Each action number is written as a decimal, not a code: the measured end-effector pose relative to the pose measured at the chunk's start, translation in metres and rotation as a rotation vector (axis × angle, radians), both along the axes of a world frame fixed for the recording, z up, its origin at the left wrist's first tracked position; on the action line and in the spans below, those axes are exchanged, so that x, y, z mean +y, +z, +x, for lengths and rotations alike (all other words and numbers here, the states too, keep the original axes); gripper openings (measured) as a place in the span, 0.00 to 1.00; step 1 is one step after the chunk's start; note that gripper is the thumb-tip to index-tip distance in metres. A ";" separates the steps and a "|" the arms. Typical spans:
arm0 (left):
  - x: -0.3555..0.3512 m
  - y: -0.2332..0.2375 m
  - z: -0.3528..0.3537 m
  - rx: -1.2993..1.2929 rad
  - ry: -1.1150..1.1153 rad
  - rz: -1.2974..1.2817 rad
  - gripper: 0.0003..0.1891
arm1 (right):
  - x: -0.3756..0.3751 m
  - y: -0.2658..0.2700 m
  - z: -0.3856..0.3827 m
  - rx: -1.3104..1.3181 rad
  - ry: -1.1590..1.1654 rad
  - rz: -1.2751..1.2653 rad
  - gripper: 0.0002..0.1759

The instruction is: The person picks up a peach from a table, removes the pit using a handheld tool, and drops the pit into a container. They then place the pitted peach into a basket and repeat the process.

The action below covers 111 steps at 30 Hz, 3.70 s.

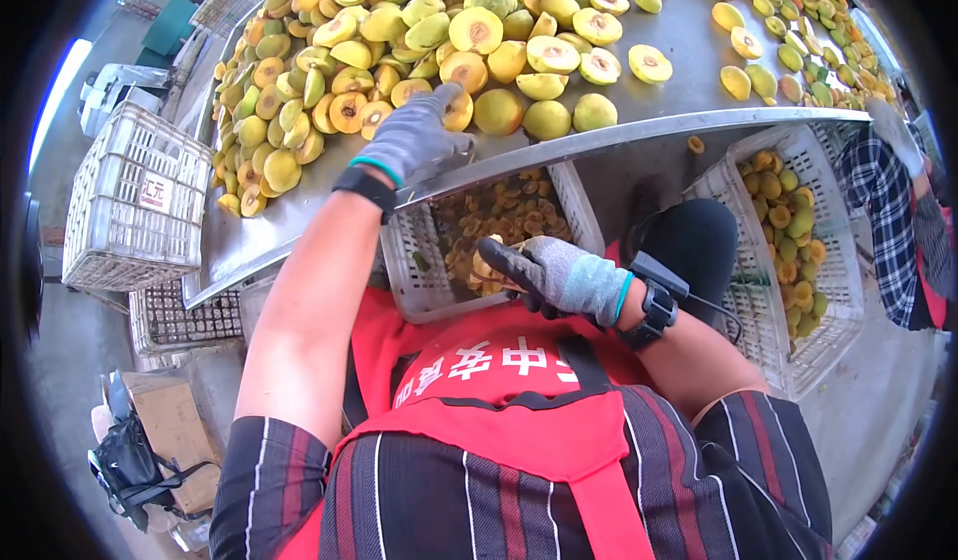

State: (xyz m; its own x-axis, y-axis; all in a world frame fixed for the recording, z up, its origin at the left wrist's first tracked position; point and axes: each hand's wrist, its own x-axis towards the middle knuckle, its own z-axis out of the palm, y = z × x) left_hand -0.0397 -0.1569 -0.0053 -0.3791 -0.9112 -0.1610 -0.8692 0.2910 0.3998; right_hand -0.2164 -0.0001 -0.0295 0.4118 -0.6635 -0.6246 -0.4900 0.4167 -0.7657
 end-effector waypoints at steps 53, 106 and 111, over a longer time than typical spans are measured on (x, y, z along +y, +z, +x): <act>0.146 -0.016 0.055 1.519 0.113 0.374 0.18 | -0.008 0.065 0.067 -0.048 0.315 0.093 0.16; 0.099 0.022 0.085 1.232 0.267 0.453 0.18 | -0.017 0.025 0.021 -0.706 -0.132 0.095 0.27; 0.138 -0.011 0.067 1.550 0.194 0.253 0.25 | -0.011 0.020 0.044 -0.749 -0.117 0.194 0.28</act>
State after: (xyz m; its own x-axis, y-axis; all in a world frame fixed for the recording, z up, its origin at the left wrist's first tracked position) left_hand 0.0270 -0.0187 -0.0161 -0.1992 -0.9741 0.1069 0.3980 0.0193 0.9172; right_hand -0.1723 -0.0110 -0.0098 0.7039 -0.6357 -0.3169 0.1839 0.5940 -0.7832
